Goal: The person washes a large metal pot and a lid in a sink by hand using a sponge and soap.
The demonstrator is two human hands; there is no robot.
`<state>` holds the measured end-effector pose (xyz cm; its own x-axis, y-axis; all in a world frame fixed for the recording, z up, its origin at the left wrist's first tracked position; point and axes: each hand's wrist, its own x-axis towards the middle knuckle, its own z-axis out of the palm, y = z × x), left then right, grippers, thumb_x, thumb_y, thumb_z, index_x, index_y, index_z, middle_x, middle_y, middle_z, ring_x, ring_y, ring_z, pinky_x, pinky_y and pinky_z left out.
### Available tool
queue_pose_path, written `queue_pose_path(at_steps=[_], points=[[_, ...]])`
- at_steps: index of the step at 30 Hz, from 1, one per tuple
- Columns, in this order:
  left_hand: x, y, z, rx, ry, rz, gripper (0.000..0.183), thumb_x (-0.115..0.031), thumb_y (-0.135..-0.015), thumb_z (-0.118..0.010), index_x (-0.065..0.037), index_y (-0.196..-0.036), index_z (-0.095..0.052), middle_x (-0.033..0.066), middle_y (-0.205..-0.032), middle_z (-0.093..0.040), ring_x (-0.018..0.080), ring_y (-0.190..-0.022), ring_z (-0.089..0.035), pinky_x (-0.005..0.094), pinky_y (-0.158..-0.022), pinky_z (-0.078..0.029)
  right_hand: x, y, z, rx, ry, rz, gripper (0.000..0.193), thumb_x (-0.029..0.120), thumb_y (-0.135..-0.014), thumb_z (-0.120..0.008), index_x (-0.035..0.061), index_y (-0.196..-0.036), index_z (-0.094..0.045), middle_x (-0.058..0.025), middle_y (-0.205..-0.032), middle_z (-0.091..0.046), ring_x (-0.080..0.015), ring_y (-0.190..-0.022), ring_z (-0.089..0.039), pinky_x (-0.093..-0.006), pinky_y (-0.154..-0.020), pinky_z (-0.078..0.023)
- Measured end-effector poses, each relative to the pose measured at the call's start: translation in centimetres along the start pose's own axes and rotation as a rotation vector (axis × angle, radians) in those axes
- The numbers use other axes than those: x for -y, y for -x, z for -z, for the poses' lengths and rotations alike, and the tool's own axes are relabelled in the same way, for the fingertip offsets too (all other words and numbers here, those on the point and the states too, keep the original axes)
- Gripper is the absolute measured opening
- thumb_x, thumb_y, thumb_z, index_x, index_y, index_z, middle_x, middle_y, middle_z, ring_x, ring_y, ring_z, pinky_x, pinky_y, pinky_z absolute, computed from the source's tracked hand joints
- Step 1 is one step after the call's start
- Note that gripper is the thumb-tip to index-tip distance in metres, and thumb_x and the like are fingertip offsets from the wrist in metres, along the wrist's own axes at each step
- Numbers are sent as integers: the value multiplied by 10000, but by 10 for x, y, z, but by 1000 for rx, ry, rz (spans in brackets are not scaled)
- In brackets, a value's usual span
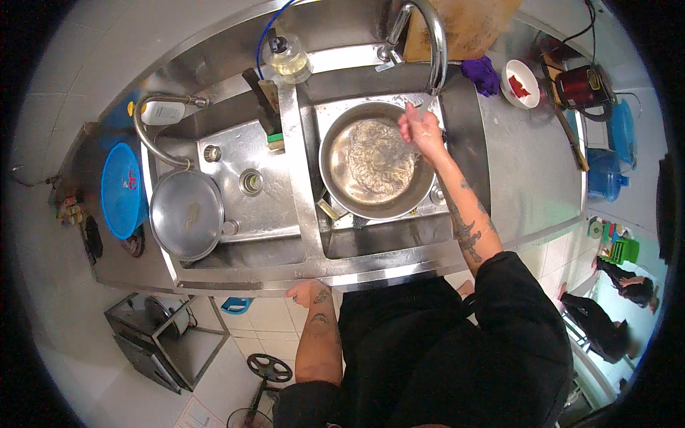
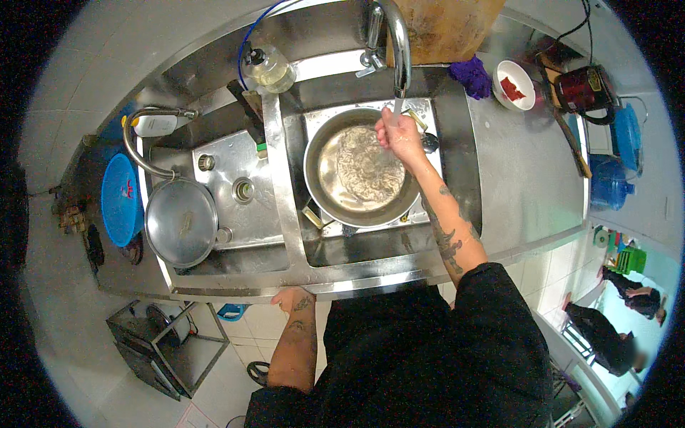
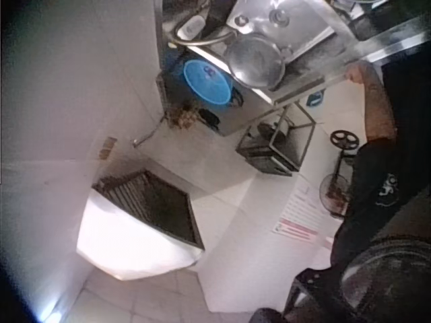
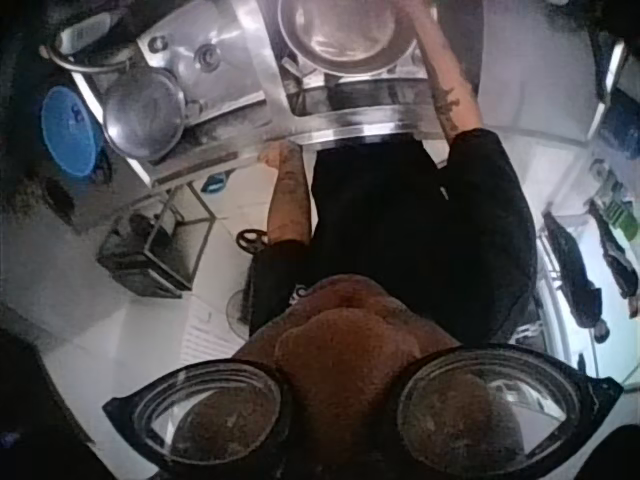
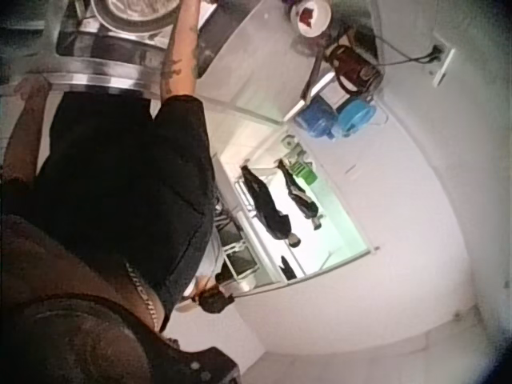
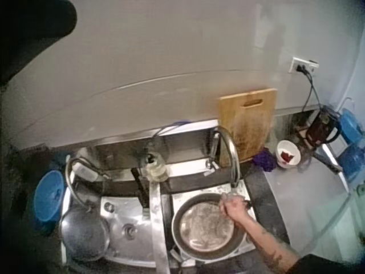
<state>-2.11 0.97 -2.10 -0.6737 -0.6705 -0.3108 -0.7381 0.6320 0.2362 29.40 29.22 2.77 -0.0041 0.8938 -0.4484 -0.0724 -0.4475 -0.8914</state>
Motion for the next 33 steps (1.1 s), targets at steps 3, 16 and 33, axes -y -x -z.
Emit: queue_pose_path(at_steps=[3, 16, 33], points=[[5, -12, -9, -11, 20, -13, 752, -524, -957, -182, 58, -1010, -656, 274, -1050, -644, 444, -981, -618, 552, -883, -469, -2, -26, -1, 204, 72, -9, 471, 396, -949, -559, 156, -1338, -444, -24, -1122, -599, -80, -900, -556, -277, -763, -483], [4, -4, -4, -51, 21, -47, 742, -544, -955, -223, 35, -922, -685, 237, -960, -677, 425, -916, -643, 538, -844, -490, 90, -49, 79, 69, -191, 472, 367, 193, -909, -617, 61, -1236, -518, -59, -1061, -588, -141, -934, -592, -273, -810, -501], [28, -65, -25, -166, -1623, -1275, 475, -454, -924, -424, -87, -997, -715, 162, -989, -690, 328, -917, -655, 508, -751, -510, 41, 113, -8, 577, -21, 492, 241, 133, -827, -692, 57, -1050, -642, -19, -914, -638, -179, -893, -611, -338, -845, -480]])
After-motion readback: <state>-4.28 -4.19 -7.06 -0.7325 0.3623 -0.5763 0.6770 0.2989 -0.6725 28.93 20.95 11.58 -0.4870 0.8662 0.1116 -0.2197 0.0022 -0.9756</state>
